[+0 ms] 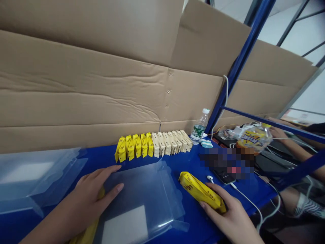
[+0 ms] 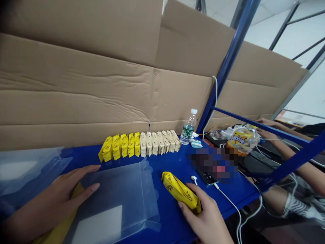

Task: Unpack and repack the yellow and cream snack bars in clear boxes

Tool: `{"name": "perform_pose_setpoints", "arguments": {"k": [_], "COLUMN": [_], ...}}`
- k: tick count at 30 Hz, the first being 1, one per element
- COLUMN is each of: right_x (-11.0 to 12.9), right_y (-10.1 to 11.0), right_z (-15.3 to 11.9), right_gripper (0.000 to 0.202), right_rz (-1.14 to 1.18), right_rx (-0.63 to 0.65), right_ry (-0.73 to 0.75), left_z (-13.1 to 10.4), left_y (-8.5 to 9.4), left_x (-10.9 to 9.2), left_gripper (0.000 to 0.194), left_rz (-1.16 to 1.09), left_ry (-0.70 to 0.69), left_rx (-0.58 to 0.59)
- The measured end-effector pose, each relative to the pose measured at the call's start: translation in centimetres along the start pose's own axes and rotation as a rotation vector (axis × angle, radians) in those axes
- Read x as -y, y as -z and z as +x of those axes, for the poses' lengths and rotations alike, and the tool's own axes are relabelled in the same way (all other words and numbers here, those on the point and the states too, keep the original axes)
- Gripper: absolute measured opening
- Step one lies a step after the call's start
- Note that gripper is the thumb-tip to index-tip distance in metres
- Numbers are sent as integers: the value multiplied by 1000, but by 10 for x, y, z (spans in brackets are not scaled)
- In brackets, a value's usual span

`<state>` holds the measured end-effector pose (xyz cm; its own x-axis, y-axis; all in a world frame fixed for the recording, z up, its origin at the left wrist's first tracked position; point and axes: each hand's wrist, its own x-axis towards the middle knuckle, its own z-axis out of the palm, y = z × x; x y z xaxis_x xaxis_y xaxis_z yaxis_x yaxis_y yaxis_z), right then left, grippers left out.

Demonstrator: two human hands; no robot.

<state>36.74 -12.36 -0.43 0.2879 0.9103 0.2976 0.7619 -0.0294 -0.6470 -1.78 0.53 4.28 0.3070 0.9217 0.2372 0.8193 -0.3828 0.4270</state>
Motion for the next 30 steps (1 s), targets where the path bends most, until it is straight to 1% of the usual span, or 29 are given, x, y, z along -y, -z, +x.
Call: {"name": "perform_pose_setpoints", "arguments": {"k": [2, 4, 10, 13, 16, 20, 22, 24, 26, 27, 30], "right_x": [-6, -6, 13, 20, 19, 17, 22, 32, 44, 50, 61], "right_y": [-5, -8, -11, -12, -16, -28, -33, -36, -37, -37, -39], "right_z": [-4, -2, 24, 36, 39, 29, 22, 16, 12, 11, 9], "right_gripper": [40, 35, 33, 36, 42, 50, 52, 52, 49, 46, 42], "right_rz": [75, 132, 220, 267, 364, 484, 507, 506, 468, 435, 341], "right_rx": [-10, 25, 193, 188, 158, 162, 194, 267, 347, 369, 373], "right_ry": [33, 57, 119, 115, 51, -118, -158, -163, -129, -85, 103], "left_z": [1, 1, 0, 0, 0, -1, -1, 0, 0, 0, 0], "left_y": [3, 3, 2, 4, 6, 8, 8, 7, 7, 7, 8], "left_x": [-5, -5, 0, -1, -3, -5, -5, -4, -4, -4, -5], "left_gripper": [66, 66, 62, 60, 60, 63, 63, 61, 59, 59, 58], "left_rz": [33, 41, -46, -79, -106, -124, -132, -153, -172, -177, -180], "left_ry": [-21, -20, -4, -4, -9, -14, -24, -40, -49, -46, -27], "left_rx": [53, 74, 110, 99, 110, 119, 108, 99, 98, 98, 94]}}
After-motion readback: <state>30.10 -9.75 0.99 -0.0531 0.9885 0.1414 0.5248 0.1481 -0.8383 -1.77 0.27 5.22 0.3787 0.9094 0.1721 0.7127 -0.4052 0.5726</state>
